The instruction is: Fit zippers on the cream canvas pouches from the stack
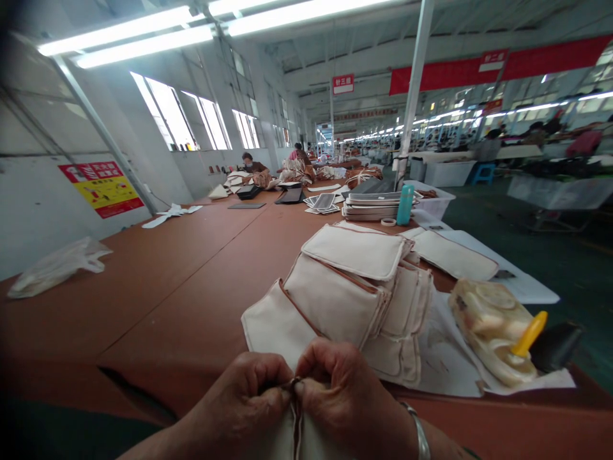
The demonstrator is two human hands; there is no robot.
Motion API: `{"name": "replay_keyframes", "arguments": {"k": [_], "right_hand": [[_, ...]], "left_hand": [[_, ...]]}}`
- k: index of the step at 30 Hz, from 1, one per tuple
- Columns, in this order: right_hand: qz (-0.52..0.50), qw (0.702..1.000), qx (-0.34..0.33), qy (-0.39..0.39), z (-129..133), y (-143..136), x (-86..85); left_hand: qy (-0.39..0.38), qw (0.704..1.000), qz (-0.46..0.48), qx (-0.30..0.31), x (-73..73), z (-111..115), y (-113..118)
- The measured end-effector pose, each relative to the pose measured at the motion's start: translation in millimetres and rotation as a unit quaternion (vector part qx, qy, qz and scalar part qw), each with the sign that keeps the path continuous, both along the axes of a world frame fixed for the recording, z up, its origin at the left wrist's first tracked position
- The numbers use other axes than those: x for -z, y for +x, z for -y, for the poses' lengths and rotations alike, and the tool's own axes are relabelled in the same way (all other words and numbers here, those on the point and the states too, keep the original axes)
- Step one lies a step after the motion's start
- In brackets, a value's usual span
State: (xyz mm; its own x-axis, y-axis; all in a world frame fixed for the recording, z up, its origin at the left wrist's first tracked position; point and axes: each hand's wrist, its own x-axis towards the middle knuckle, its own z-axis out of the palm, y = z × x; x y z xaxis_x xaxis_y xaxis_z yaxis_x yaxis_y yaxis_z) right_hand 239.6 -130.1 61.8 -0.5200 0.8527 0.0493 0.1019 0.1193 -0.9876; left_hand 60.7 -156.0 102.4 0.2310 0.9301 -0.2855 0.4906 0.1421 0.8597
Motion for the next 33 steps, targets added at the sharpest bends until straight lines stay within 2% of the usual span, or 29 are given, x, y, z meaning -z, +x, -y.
{"name": "replay_keyframes", "arguments": {"k": [3,6,9,12,14,18,20,23,25,26,29,33], "right_hand": [[-0.045,0.999,0.013,-0.024,1.7,0.3,6.0],[-0.108,0.994,0.000,-0.008,3.8,4.1,11.0],[-0.119,0.987,-0.043,0.094,3.8,8.3,9.7],[-0.109,0.973,-0.069,0.190,1.1,10.9,4.5],[-0.082,0.965,-0.071,0.238,-0.1,12.8,2.3],[0.025,0.940,-0.082,0.331,5.1,20.5,4.8],[0.015,0.953,-0.054,0.297,9.5,24.5,7.5],[-0.059,0.993,-0.010,0.102,10.3,27.7,7.9],[-0.074,0.996,-0.043,-0.006,5.1,28.0,4.8],[-0.070,0.995,-0.068,-0.036,1.7,28.1,2.6],[-0.032,0.987,-0.151,-0.044,-6.6,28.3,-3.1],[-0.040,0.986,-0.158,0.035,-4.7,26.7,-1.6]], "left_hand": [[-0.025,0.999,0.033,-0.001,0.6,-3.7,-0.4],[-0.114,0.983,0.143,-0.017,1.0,-5.8,-2.4],[-0.171,0.952,0.251,-0.046,2.1,-5.8,-5.4],[-0.214,0.933,0.287,-0.043,5.3,-5.7,-7.5],[-0.231,0.931,0.283,-0.026,8.1,-5.9,-7.9],[-0.207,0.948,0.243,-0.004,11.4,-4.2,-7.2],[-0.184,0.953,0.239,0.012,11.5,-2.9,-8.2],[-0.134,0.967,0.209,0.056,10.1,-2.9,-11.9],[-0.108,0.975,0.176,0.082,8.6,-4.7,-14.7],[-0.103,0.976,0.167,0.090,7.9,-5.7,-15.7],[-0.094,0.973,0.180,0.107,6.7,-6.9,-16.3],[-0.080,0.966,0.223,0.104,10.0,0.1,-9.4]]}}
